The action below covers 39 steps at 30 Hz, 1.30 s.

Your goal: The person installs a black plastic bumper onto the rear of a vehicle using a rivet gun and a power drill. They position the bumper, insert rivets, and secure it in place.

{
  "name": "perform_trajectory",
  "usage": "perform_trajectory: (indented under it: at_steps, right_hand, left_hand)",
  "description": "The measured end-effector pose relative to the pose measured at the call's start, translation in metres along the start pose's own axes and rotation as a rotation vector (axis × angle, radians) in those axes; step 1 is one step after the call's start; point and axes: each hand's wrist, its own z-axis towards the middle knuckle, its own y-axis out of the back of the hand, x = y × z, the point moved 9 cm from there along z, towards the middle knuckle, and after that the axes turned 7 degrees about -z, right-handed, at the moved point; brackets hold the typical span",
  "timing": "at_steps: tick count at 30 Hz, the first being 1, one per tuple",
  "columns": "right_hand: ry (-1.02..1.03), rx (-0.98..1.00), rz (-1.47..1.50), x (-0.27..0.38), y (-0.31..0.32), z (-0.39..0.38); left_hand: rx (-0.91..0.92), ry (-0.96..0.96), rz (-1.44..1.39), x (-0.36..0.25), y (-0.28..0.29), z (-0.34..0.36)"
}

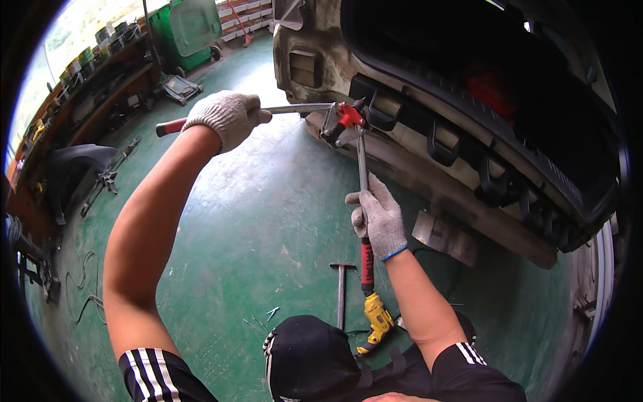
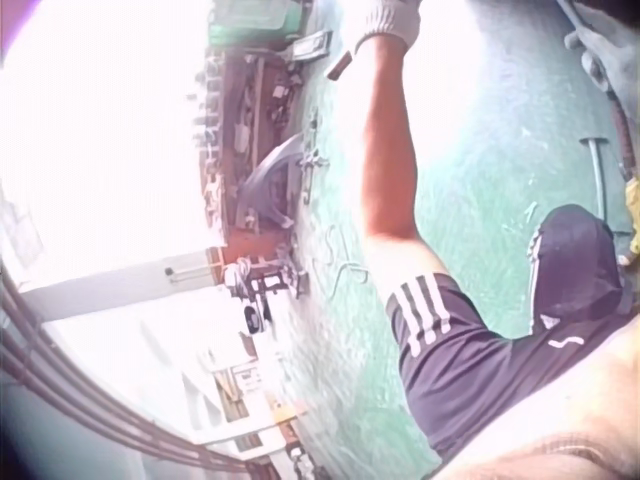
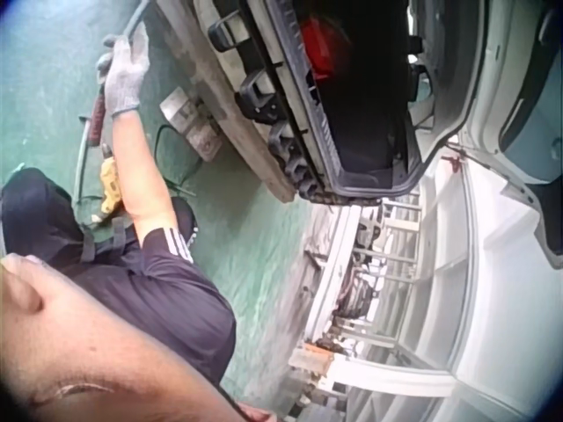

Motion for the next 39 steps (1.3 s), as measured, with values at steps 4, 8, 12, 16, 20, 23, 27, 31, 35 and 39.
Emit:
perform_trajectory:
  at_steps: [4, 8, 12, 16, 20, 23, 27, 31, 35, 39]
  right_hand:
    - [-0.029, -0.015, -0.022, -0.001, -0.002, -0.001]
    - [-0.027, -0.035, 0.094, -0.013, -0.013, 0.003]
    - [0.019, -0.058, 0.226, -0.034, -0.029, 0.016]
    - [0.027, -0.080, 0.257, -0.030, -0.040, 0.028]
    - [-0.022, -0.054, 0.312, -0.037, -0.029, 0.031]
    - [-0.057, 0.008, 0.357, -0.037, -0.049, 0.029]
    - [-0.042, 0.030, 0.347, -0.041, -0.014, 0.031]
    - [0.017, 0.203, 0.519, -0.029, -0.031, 0.023]
    - [-0.032, 0.417, 0.638, -0.064, -0.049, -0.024]
    - [-0.105, 0.614, 0.786, -0.100, -0.081, -0.060]
  left_hand:
    - [-0.008, -0.020, 0.089, -0.015, 0.012, 0.000]
    - [-0.029, -0.044, 0.237, -0.033, 0.037, 0.002]
    - [-0.101, -0.060, 0.390, -0.067, 0.062, 0.003]
    - [-0.171, -0.104, 0.425, -0.100, 0.080, 0.012]
    - [-0.122, -0.126, 0.485, -0.110, 0.090, 0.025]
    - [0.026, -0.110, 0.538, -0.090, 0.104, -0.014]
    - [0.112, -0.030, 0.265, -0.034, 0.123, -0.030]
    - [-0.011, -0.075, 0.129, -0.035, 0.147, -0.038]
    - [-0.046, -0.095, 0.238, -0.055, 0.163, -0.028]
    - [-0.088, -0.089, 0.257, -0.067, 0.169, -0.022]
